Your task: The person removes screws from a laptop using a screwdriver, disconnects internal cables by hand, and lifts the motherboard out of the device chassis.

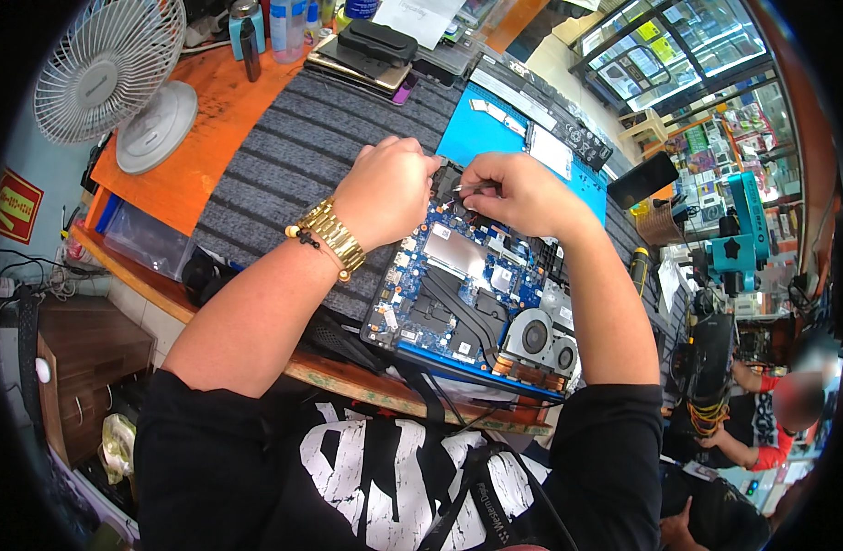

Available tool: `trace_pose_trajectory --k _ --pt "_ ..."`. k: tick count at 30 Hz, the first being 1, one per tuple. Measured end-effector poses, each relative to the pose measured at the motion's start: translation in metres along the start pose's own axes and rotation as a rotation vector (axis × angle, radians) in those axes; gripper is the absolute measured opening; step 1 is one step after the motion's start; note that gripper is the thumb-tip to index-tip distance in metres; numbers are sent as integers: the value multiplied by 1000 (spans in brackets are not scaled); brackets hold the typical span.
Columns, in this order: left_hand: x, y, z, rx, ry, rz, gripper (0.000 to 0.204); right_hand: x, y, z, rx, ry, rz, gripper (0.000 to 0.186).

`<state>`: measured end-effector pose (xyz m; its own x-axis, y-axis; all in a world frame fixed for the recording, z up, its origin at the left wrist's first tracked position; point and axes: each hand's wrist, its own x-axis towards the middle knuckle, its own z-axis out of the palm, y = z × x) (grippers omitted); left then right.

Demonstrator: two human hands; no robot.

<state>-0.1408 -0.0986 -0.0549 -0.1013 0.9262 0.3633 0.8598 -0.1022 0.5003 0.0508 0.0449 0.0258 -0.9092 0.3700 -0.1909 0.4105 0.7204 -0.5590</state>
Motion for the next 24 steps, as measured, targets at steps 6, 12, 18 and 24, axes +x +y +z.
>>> trace_pose_trajectory --k 6,12,18,24 --pt "5 5 -11 -132 63 28 25 -29 -7 -13 -97 123 59 17" --pt "2 14 -15 -127 -14 268 21 -57 -15 -4 -235 178 8 10" --pt "1 16 -10 -66 -54 230 20 -56 -26 10 -425 169 61 16" --pt "1 15 -9 -64 -56 227 21 -51 -35 7 -476 121 65 20"
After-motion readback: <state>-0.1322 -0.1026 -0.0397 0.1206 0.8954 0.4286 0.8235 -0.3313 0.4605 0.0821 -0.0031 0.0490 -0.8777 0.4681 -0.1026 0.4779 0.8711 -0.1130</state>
